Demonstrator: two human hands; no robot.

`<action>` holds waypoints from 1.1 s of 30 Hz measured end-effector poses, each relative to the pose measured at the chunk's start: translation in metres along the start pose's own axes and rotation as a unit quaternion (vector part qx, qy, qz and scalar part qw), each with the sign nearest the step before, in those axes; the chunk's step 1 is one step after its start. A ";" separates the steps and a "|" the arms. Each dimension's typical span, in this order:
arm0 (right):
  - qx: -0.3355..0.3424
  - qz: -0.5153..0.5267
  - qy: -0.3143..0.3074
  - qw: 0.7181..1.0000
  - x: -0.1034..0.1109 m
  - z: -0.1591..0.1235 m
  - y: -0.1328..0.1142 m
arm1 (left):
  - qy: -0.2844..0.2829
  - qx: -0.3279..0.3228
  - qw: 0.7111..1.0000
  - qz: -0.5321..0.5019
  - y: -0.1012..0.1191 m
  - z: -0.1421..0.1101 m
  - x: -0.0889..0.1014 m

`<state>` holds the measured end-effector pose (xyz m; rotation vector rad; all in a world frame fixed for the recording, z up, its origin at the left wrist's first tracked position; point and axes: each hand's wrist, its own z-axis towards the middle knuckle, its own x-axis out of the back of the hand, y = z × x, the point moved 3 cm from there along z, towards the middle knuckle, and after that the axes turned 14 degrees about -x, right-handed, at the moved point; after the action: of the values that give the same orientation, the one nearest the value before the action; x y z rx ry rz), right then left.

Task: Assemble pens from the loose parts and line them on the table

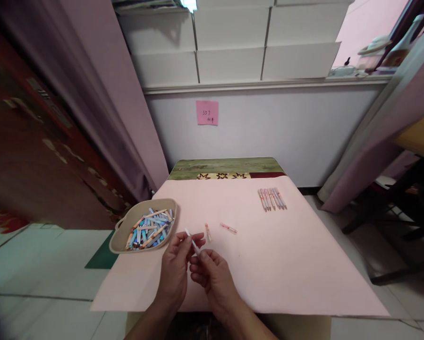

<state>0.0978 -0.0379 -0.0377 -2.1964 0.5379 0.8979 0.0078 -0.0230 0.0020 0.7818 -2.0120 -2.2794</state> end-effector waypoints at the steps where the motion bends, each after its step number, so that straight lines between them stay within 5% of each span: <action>1: -0.007 0.012 0.006 1.000 0.001 0.002 0.002 | -0.016 0.011 1.000 0.005 -0.004 -0.002 0.001; 6: 0.016 -0.017 0.034 0.999 0.008 0.009 0.007 | -0.041 0.028 0.998 0.029 -0.019 -0.008 0.010; 10: 0.107 -0.258 0.058 0.959 0.024 0.020 -0.023 | 0.001 0.035 0.999 0.028 -0.020 -0.001 0.023; 11: 0.161 -0.327 0.102 0.926 0.032 0.023 -0.037 | 0.014 0.038 0.999 0.013 -0.018 0.001 0.026; 13: 0.288 -0.436 0.249 0.815 0.050 0.028 -0.068 | 0.031 0.037 0.999 -0.020 -0.012 0.005 0.029; 16: 0.319 -0.584 0.367 0.650 0.071 0.040 -0.092 | 0.035 0.027 0.998 -0.055 -0.002 0.008 0.032; 19: 0.327 -0.647 0.374 0.579 0.082 0.046 -0.094 | 0.046 0.020 0.996 -0.079 0.002 0.015 0.041; 22: 0.346 -0.614 0.372 0.604 0.088 0.044 -0.089 | 0.078 0.002 0.993 -0.093 0.004 0.026 0.058; 26: 0.320 -0.467 0.353 0.745 0.093 0.040 -0.090 | 0.089 0.001 0.992 -0.095 0.004 0.032 0.071; 29: 0.279 -0.360 0.263 0.850 0.080 0.036 -0.089 | 0.024 0.056 0.996 -0.069 -0.002 0.024 0.062; 33: 0.254 -0.305 0.165 0.903 0.044 0.015 -0.090 | -0.061 0.071 0.996 0.009 -0.007 0.015 0.047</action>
<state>0.1739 0.0292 -0.0377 -1.8462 0.1723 0.0336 -0.0363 -0.0229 -0.0211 0.6430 -2.2435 -2.2461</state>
